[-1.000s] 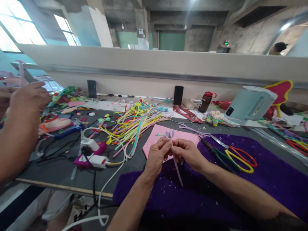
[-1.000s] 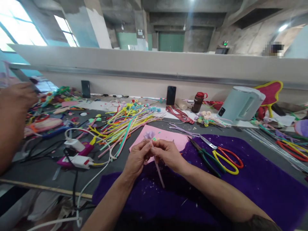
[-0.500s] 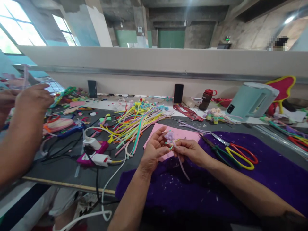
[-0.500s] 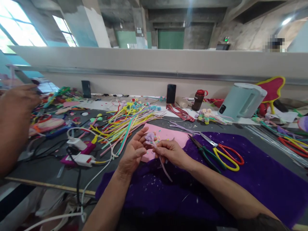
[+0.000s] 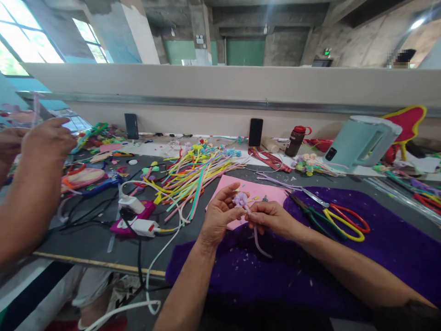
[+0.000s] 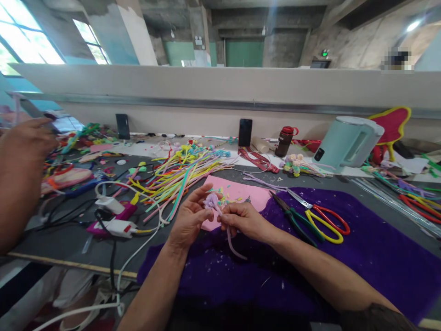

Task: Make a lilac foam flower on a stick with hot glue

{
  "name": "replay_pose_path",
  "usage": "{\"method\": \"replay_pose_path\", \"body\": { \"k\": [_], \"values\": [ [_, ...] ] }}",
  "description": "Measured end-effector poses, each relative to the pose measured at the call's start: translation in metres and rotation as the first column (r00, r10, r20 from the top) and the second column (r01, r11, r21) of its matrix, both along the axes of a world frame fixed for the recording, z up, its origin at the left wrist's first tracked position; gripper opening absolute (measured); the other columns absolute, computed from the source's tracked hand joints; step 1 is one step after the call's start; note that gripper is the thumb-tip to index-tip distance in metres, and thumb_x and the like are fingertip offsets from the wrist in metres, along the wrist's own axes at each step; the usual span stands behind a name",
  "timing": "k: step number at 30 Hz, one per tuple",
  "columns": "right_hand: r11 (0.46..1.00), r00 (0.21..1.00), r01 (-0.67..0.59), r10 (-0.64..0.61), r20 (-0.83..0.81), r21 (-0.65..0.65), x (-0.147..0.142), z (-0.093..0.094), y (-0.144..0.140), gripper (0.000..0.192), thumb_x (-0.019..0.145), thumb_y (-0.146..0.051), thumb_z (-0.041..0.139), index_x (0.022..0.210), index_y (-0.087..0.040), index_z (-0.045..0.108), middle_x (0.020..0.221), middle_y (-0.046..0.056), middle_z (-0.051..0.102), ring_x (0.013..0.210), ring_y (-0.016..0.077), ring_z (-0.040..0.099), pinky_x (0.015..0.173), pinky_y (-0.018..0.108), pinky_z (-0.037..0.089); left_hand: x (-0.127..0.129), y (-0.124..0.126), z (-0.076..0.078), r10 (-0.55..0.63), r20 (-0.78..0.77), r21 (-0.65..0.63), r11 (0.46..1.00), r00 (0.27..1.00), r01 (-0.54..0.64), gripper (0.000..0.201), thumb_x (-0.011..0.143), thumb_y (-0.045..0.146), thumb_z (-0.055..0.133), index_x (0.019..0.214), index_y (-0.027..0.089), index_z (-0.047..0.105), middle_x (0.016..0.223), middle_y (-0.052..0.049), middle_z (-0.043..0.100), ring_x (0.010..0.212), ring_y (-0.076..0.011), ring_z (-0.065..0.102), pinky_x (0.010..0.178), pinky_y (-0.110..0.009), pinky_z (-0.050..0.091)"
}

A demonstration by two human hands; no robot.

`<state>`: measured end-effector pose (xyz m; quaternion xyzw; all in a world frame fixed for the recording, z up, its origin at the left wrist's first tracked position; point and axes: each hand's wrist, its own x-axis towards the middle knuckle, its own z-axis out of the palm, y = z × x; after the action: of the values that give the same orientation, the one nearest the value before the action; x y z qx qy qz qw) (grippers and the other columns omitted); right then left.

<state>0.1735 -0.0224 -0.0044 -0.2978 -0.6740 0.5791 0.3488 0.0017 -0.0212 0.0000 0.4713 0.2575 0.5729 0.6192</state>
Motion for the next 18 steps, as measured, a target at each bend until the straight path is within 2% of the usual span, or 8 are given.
{"method": "replay_pose_path", "body": {
  "k": [18],
  "values": [
    [1.000,1.000,-0.020,0.020,-0.007,0.003,-0.0009,0.0018,-0.0013,0.025,0.082,-0.039,0.055,0.082,-0.014,0.061,0.067,0.000,0.061,0.045,0.0059,0.051,0.042,0.018,0.040,0.0000,0.0002,0.0019,0.024,-0.013,-0.038,0.999,1.000,-0.024,0.060,0.054,0.012,0.075,0.111,0.020,0.058,0.088,-0.004,0.066,0.066,-0.0120,0.058,0.047,-0.018,0.043]
  ]
}}
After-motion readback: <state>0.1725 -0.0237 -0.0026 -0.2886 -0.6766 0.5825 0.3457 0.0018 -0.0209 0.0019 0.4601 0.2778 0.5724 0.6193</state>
